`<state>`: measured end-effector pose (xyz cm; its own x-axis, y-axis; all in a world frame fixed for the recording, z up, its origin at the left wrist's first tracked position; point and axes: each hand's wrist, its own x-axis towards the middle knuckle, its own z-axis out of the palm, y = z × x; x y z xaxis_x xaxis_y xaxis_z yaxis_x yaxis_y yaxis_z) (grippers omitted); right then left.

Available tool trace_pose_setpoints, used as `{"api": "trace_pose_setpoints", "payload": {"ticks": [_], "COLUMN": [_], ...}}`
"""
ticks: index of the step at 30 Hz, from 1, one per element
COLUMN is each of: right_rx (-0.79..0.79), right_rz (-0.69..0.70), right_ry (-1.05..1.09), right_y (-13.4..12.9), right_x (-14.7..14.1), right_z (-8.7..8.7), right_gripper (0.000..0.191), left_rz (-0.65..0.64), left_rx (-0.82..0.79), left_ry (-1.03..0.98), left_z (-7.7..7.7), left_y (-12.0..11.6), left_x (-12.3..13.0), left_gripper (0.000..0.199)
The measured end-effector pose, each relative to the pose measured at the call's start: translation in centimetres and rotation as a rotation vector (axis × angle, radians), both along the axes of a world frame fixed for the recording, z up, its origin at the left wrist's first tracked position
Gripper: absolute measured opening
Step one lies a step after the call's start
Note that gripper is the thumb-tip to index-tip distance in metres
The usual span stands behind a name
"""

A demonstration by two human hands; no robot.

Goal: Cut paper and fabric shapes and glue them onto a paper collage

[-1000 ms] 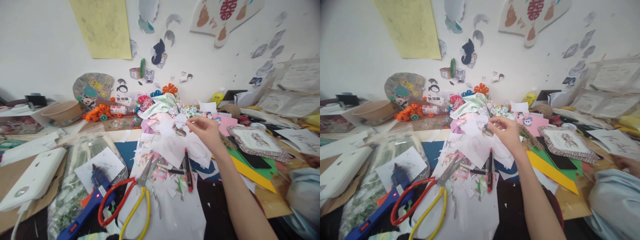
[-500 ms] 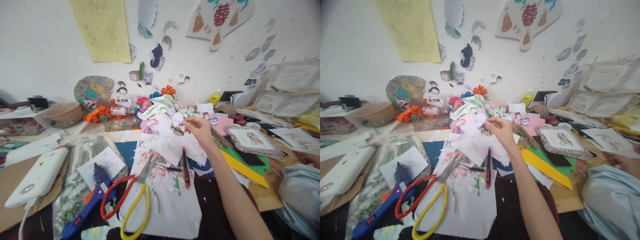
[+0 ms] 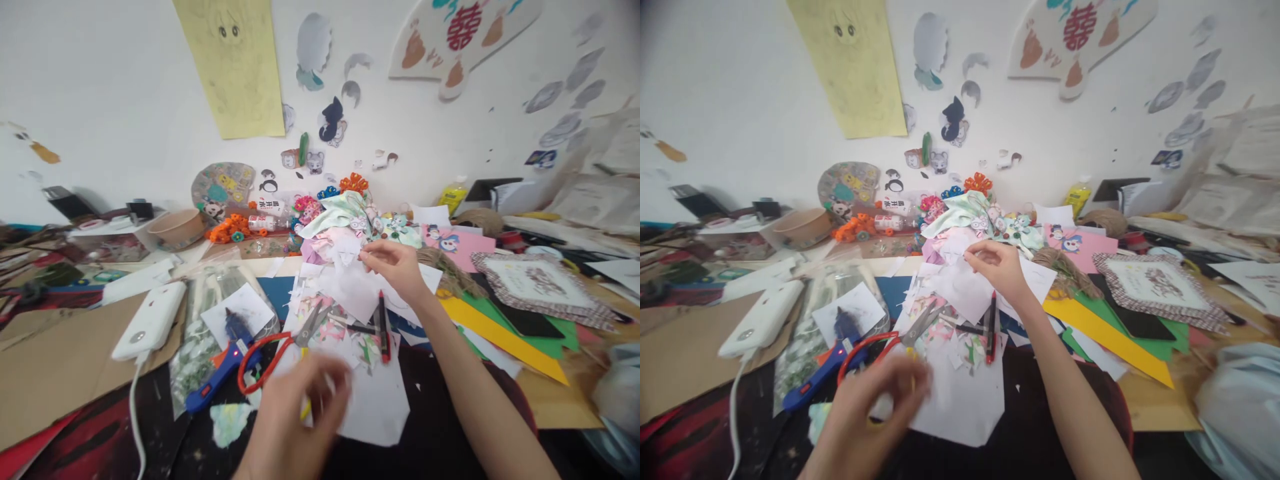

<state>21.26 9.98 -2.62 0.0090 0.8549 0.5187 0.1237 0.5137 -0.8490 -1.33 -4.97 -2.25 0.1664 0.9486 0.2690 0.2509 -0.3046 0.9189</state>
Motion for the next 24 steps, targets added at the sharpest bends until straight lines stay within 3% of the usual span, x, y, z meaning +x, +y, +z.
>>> {"api": "trace_pose_setpoints", "payload": {"ticks": [5,8,15,24], "right_rx": [0.021,0.035,0.066,0.073], "right_rz": [0.049,0.055,0.021,0.025], "right_ry": [-0.015,-0.03,-0.079,-0.123], "right_y": [-0.7,-0.8,-0.8,-0.7], "right_x": [-0.9,-1.1,-1.0,-1.0], "right_z": [0.2,0.2,0.0,-0.3], "right_gripper": [0.022,0.02,0.02,0.017], "left_rz": [0.087,0.011,0.038,0.043], "left_rx": [-0.064,-0.043,0.041,0.017], "left_ry": [0.05,-0.013,-0.093,-0.132], "left_z": [0.4,0.0,-0.8,-1.1], "left_y": [8.4,10.9,11.3,11.5], "left_x": [1.3,2.0,2.3,2.6], "left_gripper": [0.023,0.024,0.023,0.024]}}
